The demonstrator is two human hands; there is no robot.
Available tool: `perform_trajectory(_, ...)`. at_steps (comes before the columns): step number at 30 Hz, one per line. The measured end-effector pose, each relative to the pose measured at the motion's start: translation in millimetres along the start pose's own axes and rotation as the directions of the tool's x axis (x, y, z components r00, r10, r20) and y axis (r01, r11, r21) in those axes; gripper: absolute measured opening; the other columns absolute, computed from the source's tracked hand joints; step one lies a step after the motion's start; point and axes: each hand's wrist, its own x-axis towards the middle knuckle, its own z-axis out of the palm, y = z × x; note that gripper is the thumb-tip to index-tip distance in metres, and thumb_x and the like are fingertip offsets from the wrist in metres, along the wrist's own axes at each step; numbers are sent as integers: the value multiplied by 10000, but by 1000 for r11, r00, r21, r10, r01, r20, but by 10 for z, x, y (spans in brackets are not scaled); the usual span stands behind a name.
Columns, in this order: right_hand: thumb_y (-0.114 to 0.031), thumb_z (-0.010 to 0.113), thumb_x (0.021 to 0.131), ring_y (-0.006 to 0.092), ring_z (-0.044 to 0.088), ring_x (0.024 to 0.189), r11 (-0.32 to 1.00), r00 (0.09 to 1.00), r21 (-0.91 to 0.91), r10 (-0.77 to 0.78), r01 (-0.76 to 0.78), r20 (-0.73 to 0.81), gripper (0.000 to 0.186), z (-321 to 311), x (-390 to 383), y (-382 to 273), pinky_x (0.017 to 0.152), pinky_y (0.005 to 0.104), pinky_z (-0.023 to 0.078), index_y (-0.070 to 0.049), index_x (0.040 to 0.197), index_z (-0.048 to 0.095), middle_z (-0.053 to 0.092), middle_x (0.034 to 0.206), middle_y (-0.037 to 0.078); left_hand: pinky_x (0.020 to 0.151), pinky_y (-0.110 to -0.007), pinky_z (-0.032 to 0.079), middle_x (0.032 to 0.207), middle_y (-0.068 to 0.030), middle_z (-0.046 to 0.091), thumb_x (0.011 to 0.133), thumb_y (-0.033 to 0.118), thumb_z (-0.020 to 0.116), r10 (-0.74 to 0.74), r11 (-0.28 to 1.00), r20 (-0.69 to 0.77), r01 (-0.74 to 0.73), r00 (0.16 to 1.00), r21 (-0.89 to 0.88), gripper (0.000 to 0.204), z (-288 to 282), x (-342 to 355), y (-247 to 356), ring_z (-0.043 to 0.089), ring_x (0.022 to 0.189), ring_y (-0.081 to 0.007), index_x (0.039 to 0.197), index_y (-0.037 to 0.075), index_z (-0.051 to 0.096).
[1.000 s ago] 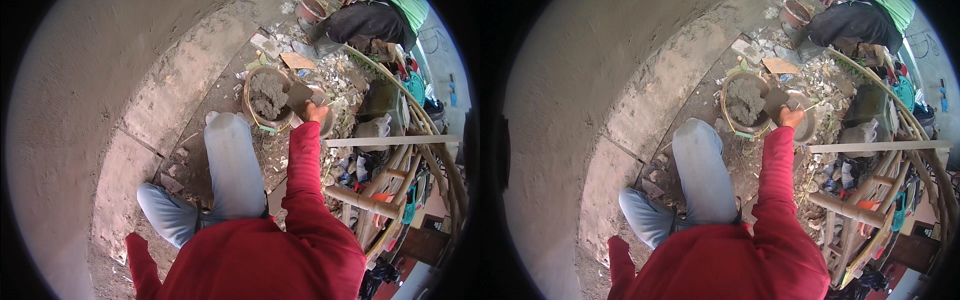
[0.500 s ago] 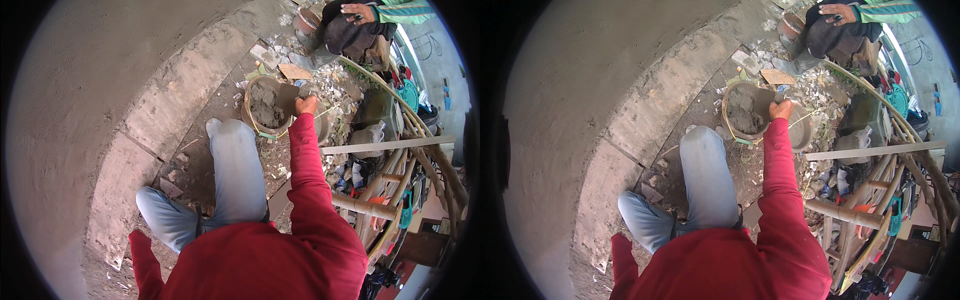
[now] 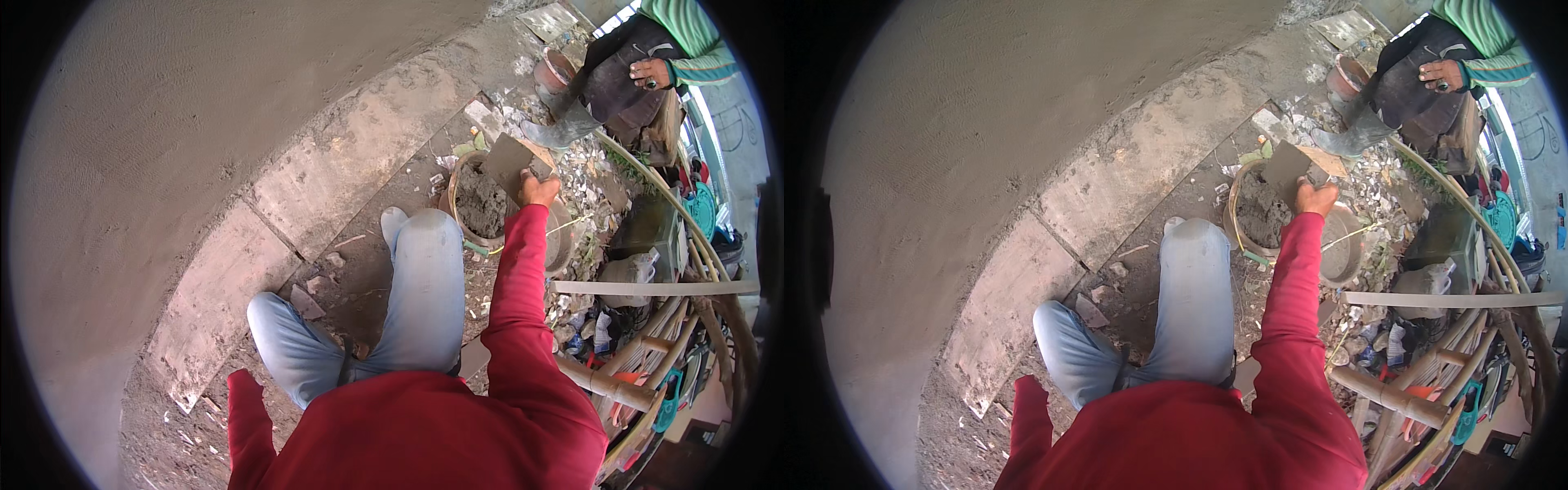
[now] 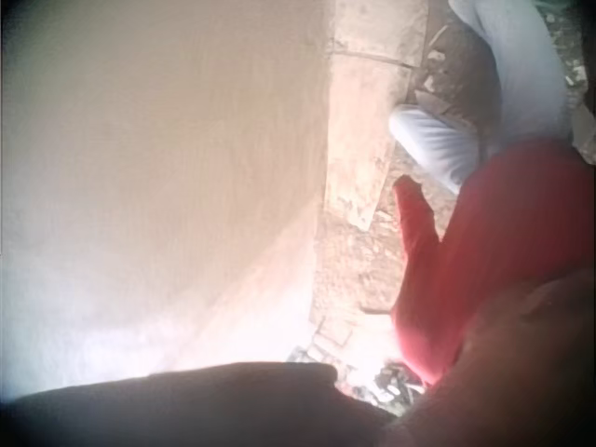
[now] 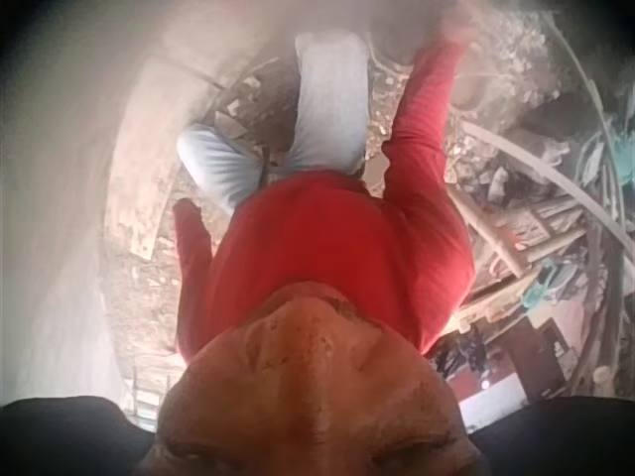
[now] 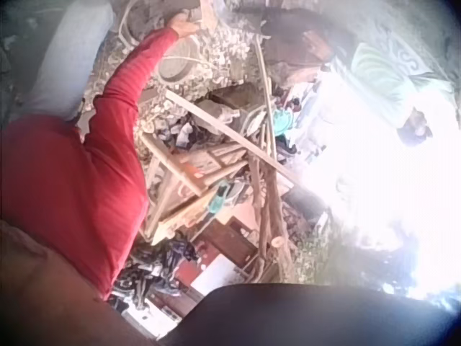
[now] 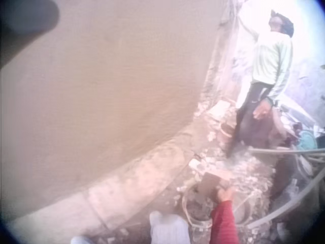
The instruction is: The person scoops wet plaster from a bucket and applies it to a wall using a trowel, smoothing the surface. The person kneels on the ground while working on the lower section of the wall.
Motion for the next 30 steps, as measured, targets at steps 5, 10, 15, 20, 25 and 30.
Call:
perform_trajectory(5,-38,710,730,143,587,588,977,960,213,-89,31,265,117,652,74,-260,531,307,468,15,822,660,644,701,57,945,-339,430,1211,-64,599,714,515,611,-121,991,101,126,988,-46,571,-296,-269,211,533,1164,-226,1144,140,644)
perform_trajectory(10,-66,706,721,250,666,744,923,829,74,-374,379,416,174,1695,544,-254,701,356,500,24,867,671,683,783,150,987,-332,386,1281,-74,552,774,506,547,-79,989,261,109,962,-103,611,-132,-308,241,476,1216,-218,1270,149,552)
perform_trajectory(15,-105,686,695,399,641,878,842,826,-259,-323,474,462,238,2751,1231,-100,753,439,509,33,888,676,647,875,273,929,-358,407,1234,-89,562,805,454,537,-112,960,286,178,952,-216,578,-199,-562,578,499,1137,-229,1289,139,523)
perform_trajectory(20,-161,699,669,396,645,868,789,736,-224,-373,572,565,303,3440,1834,180,751,433,510,31,902,673,646,862,272,871,-383,429,1187,-103,572,836,402,526,-154,891,296,262,943,-371,546,-301,-857,820,521,1058,-239,1308,129,494)
perform_trajectory(25,-163,723,712,301,640,727,727,525,-46,-449,685,723,264,2882,1933,-273,683,385,497,33,877,660,664,764,172,813,-409,451,1140,-118,582,866,349,516,-253,644,254,359,933,-675,518,-557,-676,836,543,979,-250,1327,119,464)
perform_trajectory(30,-116,727,693,233,627,688,852,557,-20,-324,523,765,248,2474,1982,-446,635,335,489,29,884,664,668,773,137,754,-434,472,1093,-132,592,897,297,505,-337,185,237,311,911,-932,492,-766,-335,835,565,900,-260,1347,109,435)
